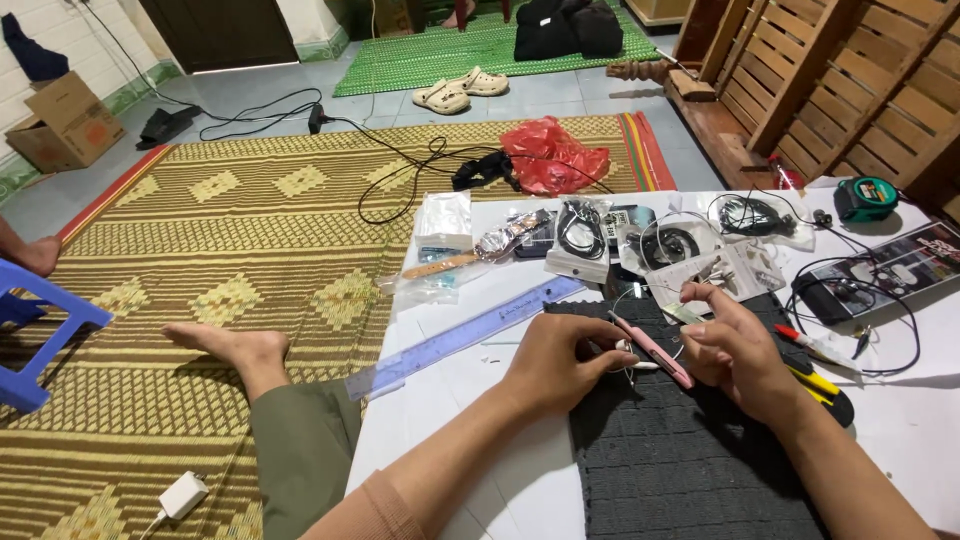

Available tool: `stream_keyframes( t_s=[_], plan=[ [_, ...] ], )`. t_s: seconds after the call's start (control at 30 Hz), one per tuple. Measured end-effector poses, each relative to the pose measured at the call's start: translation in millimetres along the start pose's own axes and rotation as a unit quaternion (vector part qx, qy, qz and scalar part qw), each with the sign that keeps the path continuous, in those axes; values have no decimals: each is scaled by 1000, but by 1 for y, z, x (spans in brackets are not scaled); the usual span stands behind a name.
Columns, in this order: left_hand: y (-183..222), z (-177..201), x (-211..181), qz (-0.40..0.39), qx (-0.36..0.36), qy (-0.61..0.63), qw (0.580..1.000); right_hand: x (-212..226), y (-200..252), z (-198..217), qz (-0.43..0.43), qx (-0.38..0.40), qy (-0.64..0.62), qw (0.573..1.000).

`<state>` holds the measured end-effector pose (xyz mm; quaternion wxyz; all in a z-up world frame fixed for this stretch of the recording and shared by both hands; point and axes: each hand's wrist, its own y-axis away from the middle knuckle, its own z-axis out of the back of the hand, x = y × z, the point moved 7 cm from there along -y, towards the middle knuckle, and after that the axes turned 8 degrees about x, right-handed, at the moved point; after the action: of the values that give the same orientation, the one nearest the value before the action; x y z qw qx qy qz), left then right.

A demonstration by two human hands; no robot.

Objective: The person sits on the floor assembling a small craft figurine. They shape and join a wire armature with a small white ball, apply glue from a tube to the parts, and use a utility knife to trim materials while working over a dark mat on the floor.

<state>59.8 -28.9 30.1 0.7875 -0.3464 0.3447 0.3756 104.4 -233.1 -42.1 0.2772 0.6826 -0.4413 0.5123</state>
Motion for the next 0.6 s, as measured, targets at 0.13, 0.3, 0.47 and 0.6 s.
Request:
stream_keyframes(
  t_s=[0.13,0.3,0.47,0.6],
  plan=[
    [-1,0,0,-3,0,-13,1000,8,3,-11,13,-12,4,1000],
    [-1,0,0,3,1,-17,1000,3,1,-3,1,-12,18,1000],
    [-1,-1,2,8,5,-22,1000,4,2,-2,-3,-22,17,1000],
    [-1,-1,2,-3,-1,-18,1000,5,1,0,12,-4,10,1000]
  ],
)
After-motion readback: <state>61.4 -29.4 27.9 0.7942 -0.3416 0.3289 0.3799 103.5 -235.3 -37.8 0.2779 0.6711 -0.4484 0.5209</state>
